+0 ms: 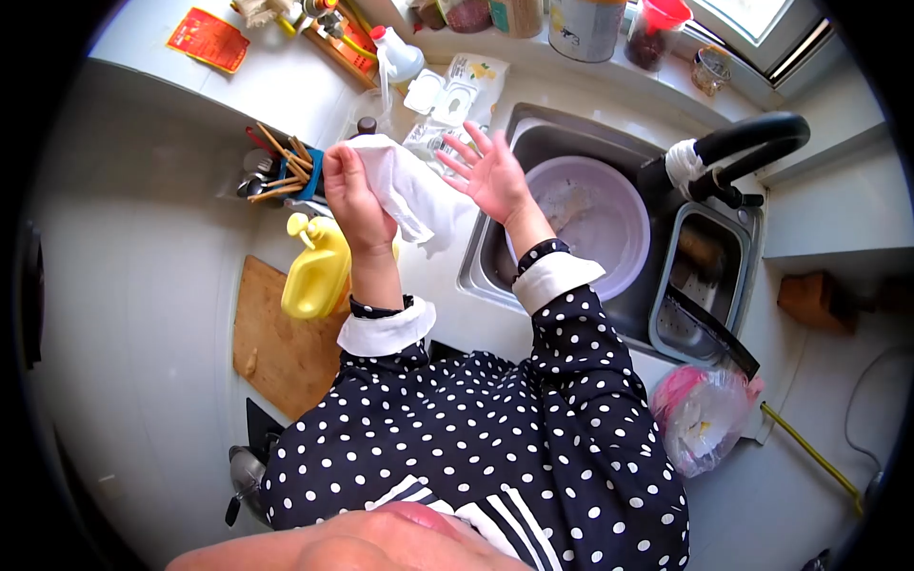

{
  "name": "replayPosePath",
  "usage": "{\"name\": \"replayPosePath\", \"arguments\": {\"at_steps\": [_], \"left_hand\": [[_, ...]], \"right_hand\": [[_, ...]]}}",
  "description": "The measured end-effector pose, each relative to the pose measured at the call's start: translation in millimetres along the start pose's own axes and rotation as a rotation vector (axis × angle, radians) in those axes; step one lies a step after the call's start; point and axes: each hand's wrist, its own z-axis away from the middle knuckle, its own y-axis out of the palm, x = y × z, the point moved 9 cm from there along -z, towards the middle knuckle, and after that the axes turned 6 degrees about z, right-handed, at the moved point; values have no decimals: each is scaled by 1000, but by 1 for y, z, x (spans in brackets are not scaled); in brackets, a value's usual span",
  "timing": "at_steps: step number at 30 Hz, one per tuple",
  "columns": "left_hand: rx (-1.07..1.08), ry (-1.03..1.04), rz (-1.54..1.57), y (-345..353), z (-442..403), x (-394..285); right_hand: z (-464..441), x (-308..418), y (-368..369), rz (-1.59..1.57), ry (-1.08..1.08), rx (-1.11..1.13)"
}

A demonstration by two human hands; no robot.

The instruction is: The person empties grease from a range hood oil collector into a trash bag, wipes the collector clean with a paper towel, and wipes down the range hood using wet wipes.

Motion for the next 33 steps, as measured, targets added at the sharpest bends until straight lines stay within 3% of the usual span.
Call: {"name": "replayPosePath", "arguments": {"at_steps": [3,6,7,8,10,12,14,16,18,20,21,24,26,27,28,30,31,33], "left_hand": [[102,-268,223,19,14,-9],[260,-541,206,30,47,-13],[303,-560,126,26,59,-16],[338,-571,47,21,71,-21],[324,-487,-147,2,93,-51],[326,-428,-338,-25,122,-78],[267,-613,-459,-54,164,-94],[317,-630,-542,-80,205,-108],[336,-665,-726,-101,242,-130],[245,-645,-763,-120,272,-164],[113,-746,-709,-135,286,-181],[-63,-536,-630,-182,320,-221],[-173,-463,-619,-196,340,-244],[-228,-435,-717,-204,349,-253],[-277,-403,-809,-214,358,-261],[-383,-306,-1190,-207,370,-302],[-442,-224,-1225,-213,381,-311],[-471,-88,-1172,-227,401,-314]], "right_hand": [[34,-2,39,-287,2,222],[74,-25,67,85,111,279],[95,-31,80,263,147,328],[104,-46,75,223,171,398],[127,-63,55,583,275,390],[142,-79,51,701,347,391],[161,-87,67,1003,361,512],[185,-94,110,875,214,667],[205,-113,127,845,230,689],[219,-150,120,965,350,789],[227,-165,127,1000,433,785],[256,-204,161,1091,590,853],[276,-238,170,1170,703,1025],[285,-247,182,1149,675,1052],[297,-259,199,923,642,1110],[311,-283,212,631,681,792],[316,-308,197,585,782,755],[345,-356,214,387,754,665]]}}
